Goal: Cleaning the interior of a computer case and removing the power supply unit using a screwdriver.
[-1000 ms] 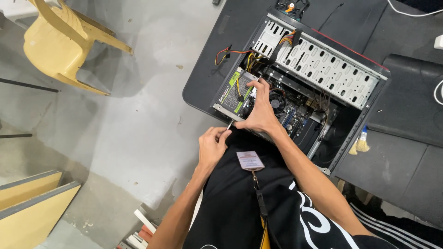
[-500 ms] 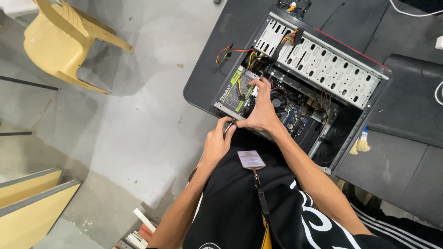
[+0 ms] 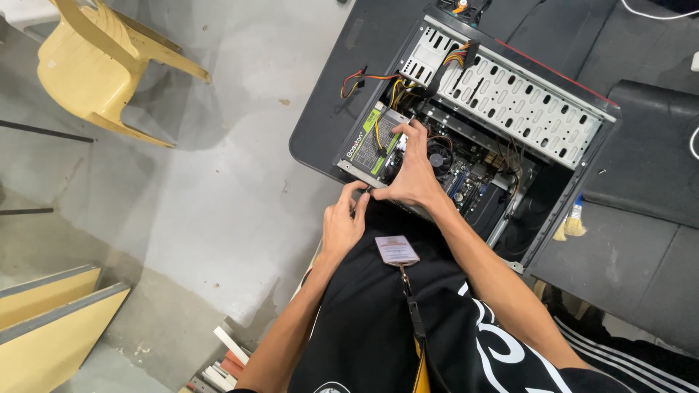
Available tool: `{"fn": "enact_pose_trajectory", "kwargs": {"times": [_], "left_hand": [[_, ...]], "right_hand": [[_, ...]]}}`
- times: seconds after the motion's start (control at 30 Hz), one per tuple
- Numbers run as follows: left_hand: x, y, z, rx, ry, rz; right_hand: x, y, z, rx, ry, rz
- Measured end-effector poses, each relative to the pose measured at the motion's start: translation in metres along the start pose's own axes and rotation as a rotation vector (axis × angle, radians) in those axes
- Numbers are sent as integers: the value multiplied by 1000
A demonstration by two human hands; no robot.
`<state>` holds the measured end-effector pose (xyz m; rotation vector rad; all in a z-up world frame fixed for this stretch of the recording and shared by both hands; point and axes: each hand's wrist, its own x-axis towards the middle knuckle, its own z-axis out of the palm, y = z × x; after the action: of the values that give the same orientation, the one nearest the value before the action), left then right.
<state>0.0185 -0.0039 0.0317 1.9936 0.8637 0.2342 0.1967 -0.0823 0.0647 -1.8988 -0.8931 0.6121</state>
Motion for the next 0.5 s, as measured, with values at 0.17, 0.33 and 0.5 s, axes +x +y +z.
{"fn": "enact_pose_trajectory", "kwargs": {"times": [0.17,0.33,0.5], "left_hand": [[0,1,-1,-13,18,-18],[1,5,2,-61,35,-42],[3,-8,10,-59,77,-21]], "right_hand": [[-1,-6,-2,5,-6,2],[-2,-5,-1,1,0,-5],[-2,0,1,7,7,-19]]}}
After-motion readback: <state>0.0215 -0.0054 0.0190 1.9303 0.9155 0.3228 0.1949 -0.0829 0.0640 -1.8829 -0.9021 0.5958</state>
